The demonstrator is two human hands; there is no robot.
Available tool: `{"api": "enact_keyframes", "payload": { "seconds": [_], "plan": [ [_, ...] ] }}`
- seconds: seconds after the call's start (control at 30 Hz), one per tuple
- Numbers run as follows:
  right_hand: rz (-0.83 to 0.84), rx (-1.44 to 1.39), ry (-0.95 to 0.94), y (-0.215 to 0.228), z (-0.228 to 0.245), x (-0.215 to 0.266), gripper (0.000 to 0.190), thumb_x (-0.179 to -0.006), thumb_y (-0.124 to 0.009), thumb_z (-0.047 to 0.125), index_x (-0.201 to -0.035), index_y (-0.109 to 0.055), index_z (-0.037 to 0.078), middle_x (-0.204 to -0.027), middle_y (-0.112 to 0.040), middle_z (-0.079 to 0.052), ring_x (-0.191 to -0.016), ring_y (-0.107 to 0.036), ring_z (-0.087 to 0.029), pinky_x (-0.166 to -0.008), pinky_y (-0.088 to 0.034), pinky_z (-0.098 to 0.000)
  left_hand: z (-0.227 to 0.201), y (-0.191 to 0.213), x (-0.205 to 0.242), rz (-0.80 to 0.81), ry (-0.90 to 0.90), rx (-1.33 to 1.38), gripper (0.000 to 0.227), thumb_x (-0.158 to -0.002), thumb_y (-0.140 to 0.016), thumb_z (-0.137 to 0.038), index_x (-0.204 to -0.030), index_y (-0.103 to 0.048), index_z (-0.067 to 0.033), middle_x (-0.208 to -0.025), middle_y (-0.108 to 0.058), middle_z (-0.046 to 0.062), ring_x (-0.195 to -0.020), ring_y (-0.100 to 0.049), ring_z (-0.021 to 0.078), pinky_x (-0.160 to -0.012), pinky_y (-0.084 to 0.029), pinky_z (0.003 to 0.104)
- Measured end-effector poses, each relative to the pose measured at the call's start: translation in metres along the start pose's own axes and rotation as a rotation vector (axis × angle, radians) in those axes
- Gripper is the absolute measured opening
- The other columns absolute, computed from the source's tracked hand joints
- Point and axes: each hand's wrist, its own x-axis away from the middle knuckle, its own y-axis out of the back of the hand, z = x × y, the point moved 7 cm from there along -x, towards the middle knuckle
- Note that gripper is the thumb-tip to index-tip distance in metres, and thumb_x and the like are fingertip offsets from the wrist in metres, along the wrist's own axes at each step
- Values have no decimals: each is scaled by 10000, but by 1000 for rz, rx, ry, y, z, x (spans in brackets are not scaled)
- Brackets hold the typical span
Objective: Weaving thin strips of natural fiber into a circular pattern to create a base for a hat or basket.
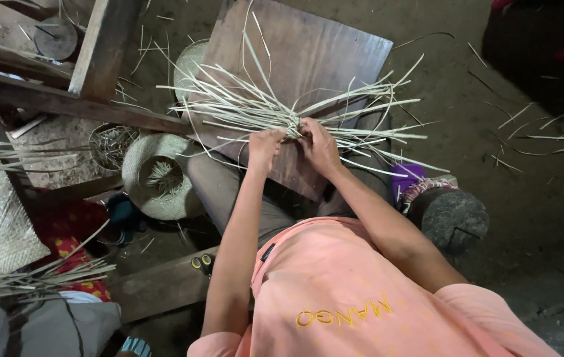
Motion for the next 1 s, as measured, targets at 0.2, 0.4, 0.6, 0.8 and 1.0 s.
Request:
{"api": "enact_keyframes", "payload": {
  "seconds": [0.2, 0.4, 0.6, 0.8, 1.0],
  "plan": [
    [-35, -16, -32, 1, 2, 0, 510, -737, -754, 39, -1186, -520, 99, -841, -645, -75, -811, -642, -295, -750, -533, -417, 7, -4, 6, -2, -44, 149, 142, -782, -669, 6, -901, -610, 57, -654, -492, 9, -495, -411, 4, -379, -328, 99],
    [-35, -18, -42, -5, -9, 2, 494, -741, -748, 45, -1167, -508, 114, -809, -652, -51, -776, -642, -281, -745, -520, -405, 12, 1, 6, -61, -60, 33, 64, -724, -735, -104, -730, -682, -66, -585, -516, 26, -492, -410, 49, -400, -315, 197],
    [-52, 52, 46, -4, 1, -3, 324, -763, -742, 91, -1048, -611, 174, -796, -637, -5, -785, -646, -248, -737, -530, -357, 38, -6, -16, 35, -1, 295, 81, -761, -704, -7, -741, -626, -16, -530, -462, -11, -350, -397, -3, -319, -304, 118],
    [-19, 124, 172, -7, 8, 1, 312, -825, -663, 57, -1107, -653, 192, -901, -614, -41, -851, -625, -258, -772, -526, -364, 20, -12, -2, 29, 12, 292, 110, -768, -716, -22, -753, -609, 1, -563, -492, 15, -306, -381, 8, -263, -283, 139],
    [-33, 221, 259, -13, 6, 3, 247, -861, -593, 53, -1046, -688, 186, -917, -576, -42, -890, -605, -245, -785, -527, -343, 37, -11, -17, 61, 42, 389, 136, -820, -691, -38, -751, -576, -10, -599, -491, 13, -333, -329, -8, -268, -256, 112]
  ]
}}
